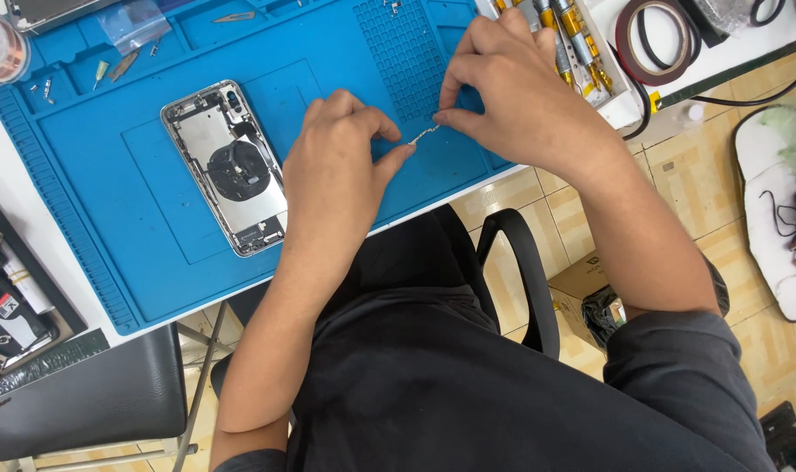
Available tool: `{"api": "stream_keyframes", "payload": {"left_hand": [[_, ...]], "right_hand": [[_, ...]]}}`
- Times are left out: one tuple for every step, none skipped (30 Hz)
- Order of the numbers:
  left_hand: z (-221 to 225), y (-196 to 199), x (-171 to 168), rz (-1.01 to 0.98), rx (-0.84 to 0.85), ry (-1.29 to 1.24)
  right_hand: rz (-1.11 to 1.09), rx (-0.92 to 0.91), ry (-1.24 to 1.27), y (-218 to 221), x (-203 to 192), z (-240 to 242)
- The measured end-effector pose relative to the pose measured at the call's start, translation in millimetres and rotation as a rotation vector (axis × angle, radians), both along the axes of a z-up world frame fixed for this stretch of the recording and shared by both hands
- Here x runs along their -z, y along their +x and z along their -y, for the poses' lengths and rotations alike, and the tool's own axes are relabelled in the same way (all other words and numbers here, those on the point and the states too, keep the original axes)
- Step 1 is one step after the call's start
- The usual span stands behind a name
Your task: Repairing a mobile phone by unscrewing components from the internal frame using a precision screwdriver.
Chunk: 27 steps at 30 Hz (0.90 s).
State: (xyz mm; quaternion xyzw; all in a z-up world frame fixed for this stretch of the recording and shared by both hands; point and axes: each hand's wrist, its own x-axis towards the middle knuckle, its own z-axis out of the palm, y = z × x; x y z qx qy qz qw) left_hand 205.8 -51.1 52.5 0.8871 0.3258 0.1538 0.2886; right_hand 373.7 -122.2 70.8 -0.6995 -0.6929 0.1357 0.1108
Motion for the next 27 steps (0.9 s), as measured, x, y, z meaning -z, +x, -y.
{"api": "stream_keyframes", "payload": {"left_hand": [[0,0,0,-0.001,0.000,-0.001],[0,0,0,-0.001,0.013,0.023],[0,0,0,0.000,0.027,0.047],[-1,1,-1,0.001,0.029,0.048],[-1,1,-1,-0.003,0.026,0.055],[-1,2,-2,-0.008,0.023,0.063],[0,2,-1,-0.006,0.021,0.062],[1,3,0,-0.013,0.014,0.104],[1,3,0,-0.021,0.007,0.146],[2,4,2,-0.021,0.005,0.145],[2,5,4,-0.035,-0.004,0.153],[2,6,6,-0.049,-0.014,0.161],[3,7,7,-0.047,-0.016,0.162],[3,8,8,-0.040,-0.019,0.138],[3,8,10,-0.036,-0.021,0.113],[3,8,11,-0.036,-0.022,0.112],[3,7,12,-0.018,-0.012,0.107],[3,7,13,-0.001,-0.003,0.103],[3,6,12,0.000,-0.003,0.103],[4,5,11,0.025,0.005,0.078],[4,3,9,0.050,0.012,0.054],[4,3,10,0.050,0.010,0.055],[5,2,11,0.082,0.020,0.065],[5,1,12,0.114,0.030,0.076],[7,0,12,0.112,0.027,0.074],[7,-1,12,0.142,0.031,0.089],[8,-3,12,0.167,0.028,0.107]], "right_hand": [[-0.001,0.000,-0.001,0,0,0],[0.000,0.002,-0.001,-1,0,0],[0.003,0.006,0.000,-1,0,1],[0.003,0.007,0.001,-1,0,0],[-0.003,0.003,0.002,-1,-1,1],[-0.009,-0.002,0.003,-2,-1,1],[-0.008,-0.003,0.002,-3,-3,1],[-0.031,0.014,0.014,-4,-6,2],[-0.056,0.031,0.025,-6,-8,2],[-0.056,0.030,0.024,-7,-11,4],[-0.060,0.050,0.056,-7,-15,5],[-0.065,0.070,0.089,-8,-18,7],[-0.062,0.068,0.089,-8,-20,8],[-0.044,0.075,0.094,-7,-21,9],[-0.029,0.083,0.098,-7,-22,11],[-0.029,0.082,0.097,-7,-20,10],[-0.026,0.071,0.091,-7,-19,10],[-0.024,0.060,0.086,-6,-17,10],[-0.023,0.059,0.086,-7,-16,10],[-0.048,0.056,0.067,-7,-15,10],[-0.073,0.052,0.049,-7,-14,9],[-0.072,0.049,0.050,-7,-14,9],[-0.051,0.035,0.029,-7,-13,9],[-0.030,0.022,0.008,-8,-13,8],[-0.032,0.019,0.006,-7,-11,9],[-0.032,0.009,0.008,-6,-10,9],[-0.037,-0.008,0.010,-6,-7,8]]}}
